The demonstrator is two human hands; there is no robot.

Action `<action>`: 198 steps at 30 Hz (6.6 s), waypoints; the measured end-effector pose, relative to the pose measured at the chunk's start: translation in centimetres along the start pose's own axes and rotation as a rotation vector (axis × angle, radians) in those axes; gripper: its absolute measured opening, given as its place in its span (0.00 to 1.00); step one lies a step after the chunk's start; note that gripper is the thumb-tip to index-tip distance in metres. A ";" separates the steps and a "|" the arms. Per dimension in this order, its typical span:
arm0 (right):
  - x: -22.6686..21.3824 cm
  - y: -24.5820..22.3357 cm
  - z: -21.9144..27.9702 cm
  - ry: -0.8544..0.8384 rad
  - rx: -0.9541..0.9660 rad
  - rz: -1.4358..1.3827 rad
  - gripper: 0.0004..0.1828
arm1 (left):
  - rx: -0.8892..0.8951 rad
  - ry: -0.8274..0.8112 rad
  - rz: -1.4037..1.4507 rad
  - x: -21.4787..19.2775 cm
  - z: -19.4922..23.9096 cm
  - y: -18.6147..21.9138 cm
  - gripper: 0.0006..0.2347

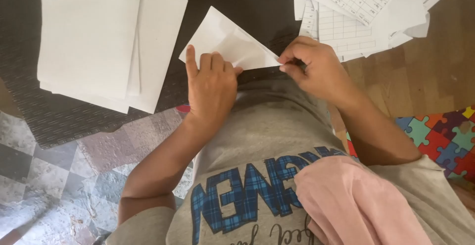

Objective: The person folds a white sheet of paper into a narrow strip by hand on a dark table. They repeat the folding sequence on additional sheets, pressing creases and stacking the finished strips.

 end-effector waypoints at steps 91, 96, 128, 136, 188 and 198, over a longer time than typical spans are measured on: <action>-5.5 -7.5 1.7 0.120 -0.188 -0.304 0.07 | 0.119 0.195 0.701 -13.5 -4.8 -1.0 0.06; -5.3 -7.1 1.8 0.132 -0.173 -0.393 0.05 | 0.116 0.183 0.739 -13.7 -4.7 -0.8 0.05; -3.7 -5.1 2.2 0.161 -0.109 -0.736 0.05 | 0.087 0.072 0.995 -13.0 -4.2 -0.1 0.05; -5.1 -6.7 2.5 0.339 -0.174 -0.380 0.07 | -0.111 -0.278 1.405 -11.9 -3.7 -0.9 0.21; 8.1 -0.6 -0.7 -0.149 -0.256 0.773 0.42 | -0.413 -0.281 1.076 2.4 -8.3 -5.5 0.08; 6.6 0.3 -2.0 -0.308 -0.286 0.668 0.43 | -0.371 -0.247 1.081 2.7 -8.1 -5.6 0.07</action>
Point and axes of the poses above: each hand's wrist, its own z-axis away from the middle knuckle, its own x-axis out of the palm, y = z × x, the point moved 7 cm from there along -z, towards the middle knuckle, and after that the axes turned 2 degrees about x, right-handed, at the moved point
